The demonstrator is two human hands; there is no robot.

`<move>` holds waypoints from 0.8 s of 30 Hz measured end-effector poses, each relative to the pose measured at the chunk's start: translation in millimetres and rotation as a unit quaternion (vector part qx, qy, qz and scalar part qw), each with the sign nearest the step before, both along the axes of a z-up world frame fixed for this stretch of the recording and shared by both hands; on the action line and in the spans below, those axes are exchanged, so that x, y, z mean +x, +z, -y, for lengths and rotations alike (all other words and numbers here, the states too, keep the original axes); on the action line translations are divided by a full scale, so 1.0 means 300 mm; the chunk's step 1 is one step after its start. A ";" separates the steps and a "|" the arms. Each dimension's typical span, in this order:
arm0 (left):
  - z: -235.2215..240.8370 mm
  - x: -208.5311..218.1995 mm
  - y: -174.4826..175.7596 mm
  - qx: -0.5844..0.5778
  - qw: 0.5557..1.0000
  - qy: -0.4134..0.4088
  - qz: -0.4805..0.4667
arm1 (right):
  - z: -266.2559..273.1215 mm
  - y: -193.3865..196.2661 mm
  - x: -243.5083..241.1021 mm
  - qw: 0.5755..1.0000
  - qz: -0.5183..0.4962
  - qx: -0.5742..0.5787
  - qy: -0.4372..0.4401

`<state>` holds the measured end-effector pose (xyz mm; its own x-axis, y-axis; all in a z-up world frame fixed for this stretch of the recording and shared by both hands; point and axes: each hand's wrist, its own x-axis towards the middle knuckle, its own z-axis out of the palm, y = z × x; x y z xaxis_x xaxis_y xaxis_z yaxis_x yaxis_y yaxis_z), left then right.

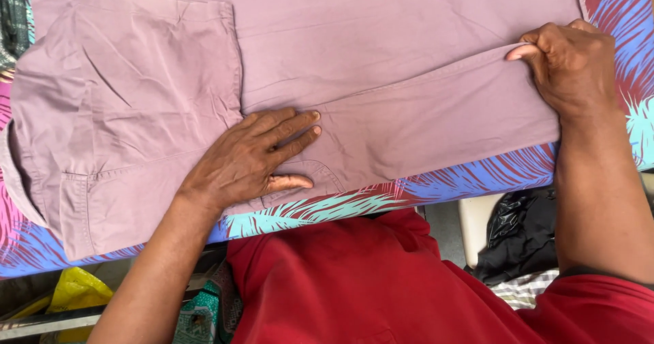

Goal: A person meticulously smooths and folds a purple long-sleeved shirt on a patterned surface, eventually placing it on a stack of other folded items.

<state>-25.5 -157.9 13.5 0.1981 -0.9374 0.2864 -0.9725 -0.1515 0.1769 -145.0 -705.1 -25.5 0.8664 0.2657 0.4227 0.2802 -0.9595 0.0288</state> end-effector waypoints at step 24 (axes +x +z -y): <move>0.364 -0.088 0.060 0.029 0.999 -0.020 -0.002 | -0.201 0.231 -0.149 0.892 -0.147 0.362 -0.228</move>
<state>-51.9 -267.0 31.4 0.1613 -0.9598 0.2298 -0.9774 -0.1231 0.1718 -189.6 -644.7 43.8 0.9167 -0.3920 0.0780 -0.2496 -0.7139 -0.6543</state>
